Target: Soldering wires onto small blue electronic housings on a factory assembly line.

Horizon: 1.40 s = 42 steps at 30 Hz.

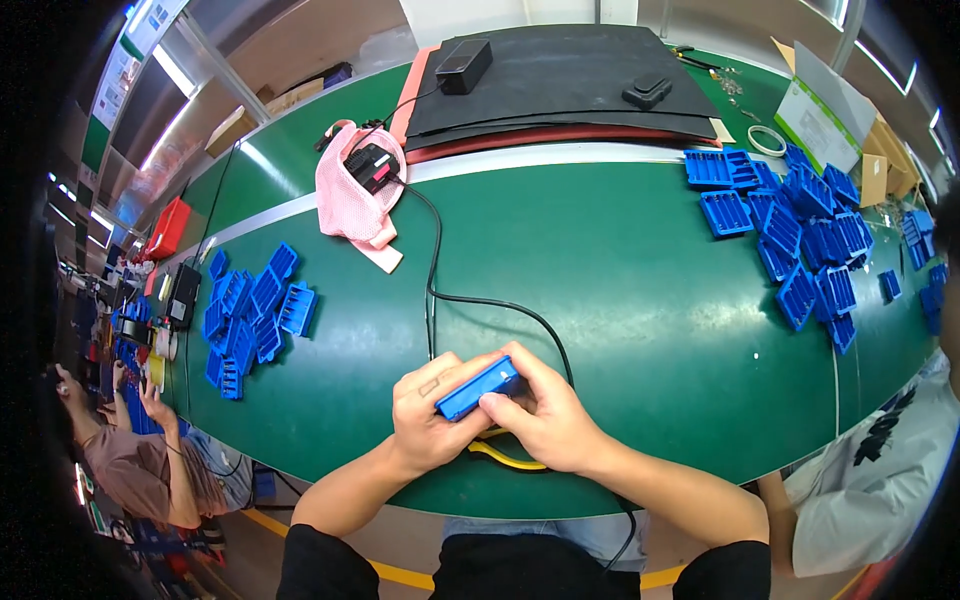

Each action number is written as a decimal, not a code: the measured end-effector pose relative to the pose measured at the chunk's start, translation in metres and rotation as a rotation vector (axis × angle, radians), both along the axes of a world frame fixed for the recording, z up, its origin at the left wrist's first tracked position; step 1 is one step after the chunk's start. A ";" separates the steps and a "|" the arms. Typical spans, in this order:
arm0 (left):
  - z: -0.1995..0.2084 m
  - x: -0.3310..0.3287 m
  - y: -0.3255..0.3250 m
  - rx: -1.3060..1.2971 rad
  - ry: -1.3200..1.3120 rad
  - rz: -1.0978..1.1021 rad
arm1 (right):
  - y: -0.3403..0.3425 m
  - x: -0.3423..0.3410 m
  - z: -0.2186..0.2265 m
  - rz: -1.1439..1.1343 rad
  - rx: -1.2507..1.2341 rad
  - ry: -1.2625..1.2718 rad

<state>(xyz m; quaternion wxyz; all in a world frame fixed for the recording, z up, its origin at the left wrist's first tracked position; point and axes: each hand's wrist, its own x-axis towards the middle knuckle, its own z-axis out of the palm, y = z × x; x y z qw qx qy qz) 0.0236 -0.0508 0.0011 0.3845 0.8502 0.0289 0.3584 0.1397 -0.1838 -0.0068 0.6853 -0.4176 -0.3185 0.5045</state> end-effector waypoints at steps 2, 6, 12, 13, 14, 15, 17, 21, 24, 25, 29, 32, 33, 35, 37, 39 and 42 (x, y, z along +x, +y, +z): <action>0.000 0.000 0.000 0.031 -0.025 0.003 | -0.001 0.000 0.001 -0.021 -0.039 -0.097; -0.001 0.000 0.000 0.079 -0.077 0.010 | 0.000 0.001 0.004 0.022 -0.021 -0.038; 0.001 -0.002 -0.002 0.201 -0.119 0.021 | -0.001 -0.001 0.009 -0.016 -0.064 -0.143; 0.002 -0.003 -0.002 0.219 -0.110 0.016 | -0.002 -0.002 0.009 -0.048 -0.064 -0.208; 0.003 -0.003 -0.002 0.236 -0.120 0.011 | -0.002 -0.003 0.009 -0.056 -0.047 -0.229; 0.004 -0.004 -0.002 0.255 -0.131 0.005 | -0.002 -0.004 0.009 -0.051 0.000 -0.214; 0.004 -0.003 -0.001 0.280 -0.157 -0.011 | -0.001 -0.004 0.008 -0.075 0.018 -0.269; 0.003 -0.003 -0.001 0.315 -0.193 -0.039 | -0.003 -0.004 0.007 -0.066 0.076 -0.254; -0.001 -0.002 0.000 0.361 -0.220 -0.042 | -0.003 -0.004 0.005 -0.023 0.125 -0.127; -0.002 -0.002 -0.001 0.372 -0.227 -0.043 | -0.003 -0.005 0.005 -0.036 0.118 -0.152; -0.006 -0.002 -0.001 0.400 -0.257 -0.045 | -0.003 -0.006 0.002 -0.061 0.157 -0.195; -0.004 -0.005 -0.002 0.411 -0.240 -0.064 | -0.003 -0.006 0.000 -0.069 0.173 -0.202; -0.003 -0.006 -0.002 0.417 -0.230 -0.071 | -0.003 -0.006 0.000 -0.067 0.196 -0.194; 0.000 -0.007 -0.001 0.436 -0.214 -0.076 | -0.003 -0.006 0.000 -0.070 0.196 -0.232; 0.002 -0.007 -0.001 0.451 -0.216 -0.068 | -0.003 -0.005 0.001 -0.070 0.198 -0.228; 0.003 0.000 0.002 0.386 -0.206 -0.058 | -0.003 -0.006 0.001 -0.078 0.181 -0.183; 0.004 0.004 0.007 0.195 -0.171 -0.050 | -0.001 -0.004 0.001 -0.105 0.104 -0.197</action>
